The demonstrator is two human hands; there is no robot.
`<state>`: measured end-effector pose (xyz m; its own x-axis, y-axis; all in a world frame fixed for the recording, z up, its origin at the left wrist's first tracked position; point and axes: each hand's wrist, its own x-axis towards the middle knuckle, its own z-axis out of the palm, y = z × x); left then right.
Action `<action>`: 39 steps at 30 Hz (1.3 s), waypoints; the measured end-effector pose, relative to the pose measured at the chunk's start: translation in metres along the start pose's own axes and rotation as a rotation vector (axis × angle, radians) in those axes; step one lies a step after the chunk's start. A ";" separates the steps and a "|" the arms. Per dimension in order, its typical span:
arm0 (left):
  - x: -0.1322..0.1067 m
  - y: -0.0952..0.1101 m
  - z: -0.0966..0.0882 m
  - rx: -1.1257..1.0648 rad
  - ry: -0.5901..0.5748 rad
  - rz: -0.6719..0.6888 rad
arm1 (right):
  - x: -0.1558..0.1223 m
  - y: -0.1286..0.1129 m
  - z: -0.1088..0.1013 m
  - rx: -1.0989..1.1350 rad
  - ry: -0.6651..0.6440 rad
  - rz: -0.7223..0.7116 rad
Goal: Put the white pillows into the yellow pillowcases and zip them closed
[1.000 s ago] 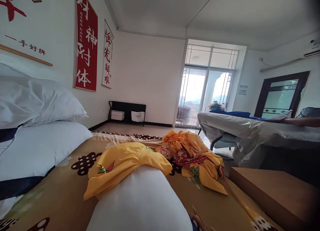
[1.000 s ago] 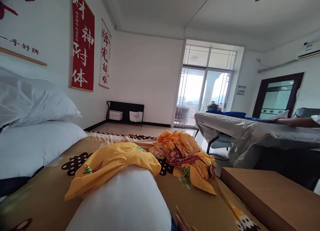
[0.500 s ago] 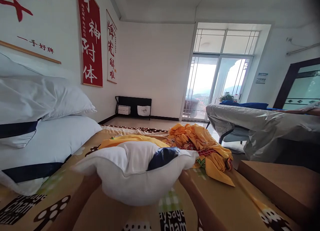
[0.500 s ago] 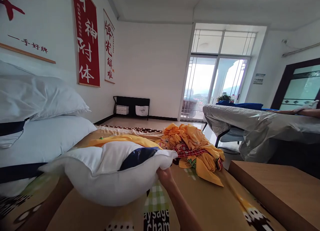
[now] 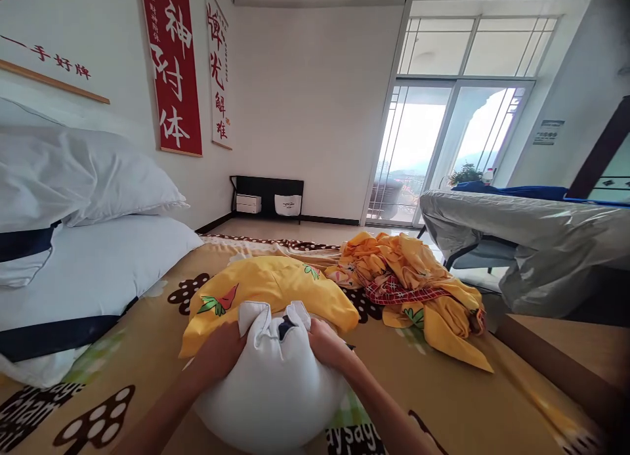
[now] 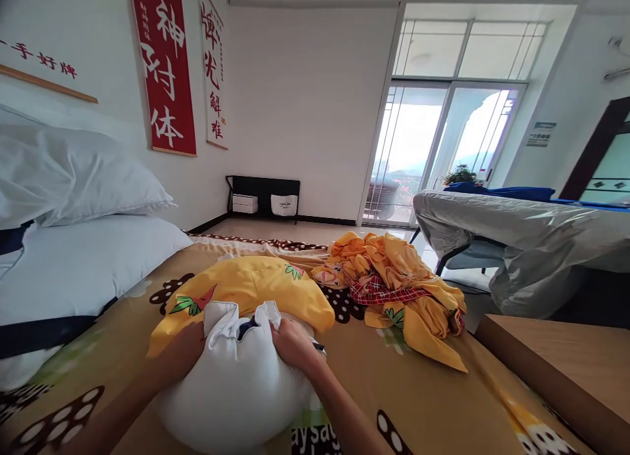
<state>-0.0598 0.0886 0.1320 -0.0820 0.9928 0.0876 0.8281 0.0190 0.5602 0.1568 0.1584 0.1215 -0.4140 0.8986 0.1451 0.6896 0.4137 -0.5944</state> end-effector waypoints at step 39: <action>-0.029 0.040 0.003 -0.509 0.143 0.215 | -0.107 -0.045 0.004 -0.109 0.362 -0.399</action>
<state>-0.0228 0.0610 0.1493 -0.0447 0.9414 0.3344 0.4655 -0.2765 0.8407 0.1675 0.0429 0.1300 -0.4385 0.6540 0.6164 0.5864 0.7280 -0.3552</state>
